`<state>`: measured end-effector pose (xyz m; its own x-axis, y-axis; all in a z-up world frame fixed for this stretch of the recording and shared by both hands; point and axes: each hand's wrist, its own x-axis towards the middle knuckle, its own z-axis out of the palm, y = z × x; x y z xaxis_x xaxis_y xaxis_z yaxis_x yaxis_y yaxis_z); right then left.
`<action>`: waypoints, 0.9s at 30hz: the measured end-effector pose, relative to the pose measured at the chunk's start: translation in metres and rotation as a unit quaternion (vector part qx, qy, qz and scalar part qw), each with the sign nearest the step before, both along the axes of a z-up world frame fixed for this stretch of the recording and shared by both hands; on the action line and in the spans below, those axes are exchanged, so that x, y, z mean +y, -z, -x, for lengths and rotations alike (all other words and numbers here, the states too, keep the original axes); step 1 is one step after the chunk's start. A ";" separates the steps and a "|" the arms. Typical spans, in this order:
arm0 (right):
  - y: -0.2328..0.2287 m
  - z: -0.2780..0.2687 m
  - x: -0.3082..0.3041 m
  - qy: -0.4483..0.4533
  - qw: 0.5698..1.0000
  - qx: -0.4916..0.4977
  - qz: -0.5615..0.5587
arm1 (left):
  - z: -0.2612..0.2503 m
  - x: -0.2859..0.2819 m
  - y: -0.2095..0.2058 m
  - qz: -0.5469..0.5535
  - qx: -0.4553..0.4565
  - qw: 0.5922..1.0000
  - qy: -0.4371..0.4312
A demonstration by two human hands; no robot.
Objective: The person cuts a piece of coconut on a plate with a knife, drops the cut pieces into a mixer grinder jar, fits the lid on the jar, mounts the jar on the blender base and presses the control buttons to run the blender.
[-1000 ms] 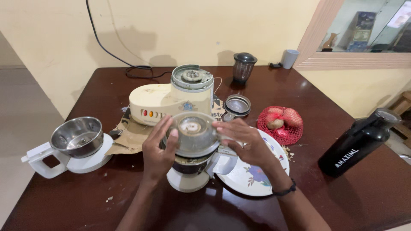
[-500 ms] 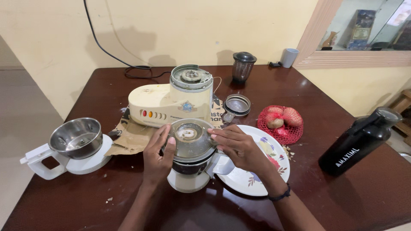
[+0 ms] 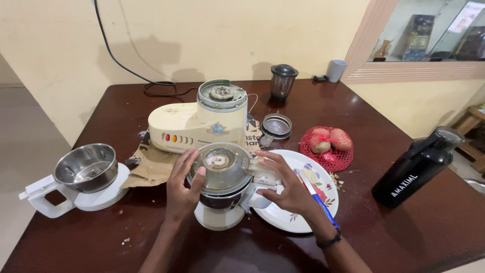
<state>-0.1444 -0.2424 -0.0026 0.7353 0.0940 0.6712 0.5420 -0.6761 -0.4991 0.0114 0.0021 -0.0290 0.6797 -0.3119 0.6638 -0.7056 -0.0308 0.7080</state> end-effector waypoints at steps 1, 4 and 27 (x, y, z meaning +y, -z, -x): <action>0.008 0.000 0.000 -0.001 1.000 0.015 -0.025 | 0.001 0.000 0.000 -0.007 0.005 1.000 0.003; 0.026 -0.005 -0.004 -0.009 0.995 0.050 -0.089 | 0.005 -0.002 -0.001 -0.013 -0.003 1.000 0.003; 0.048 -0.012 -0.004 -0.047 0.971 0.067 -0.225 | 0.002 -0.003 -0.003 -0.021 0.010 1.000 0.019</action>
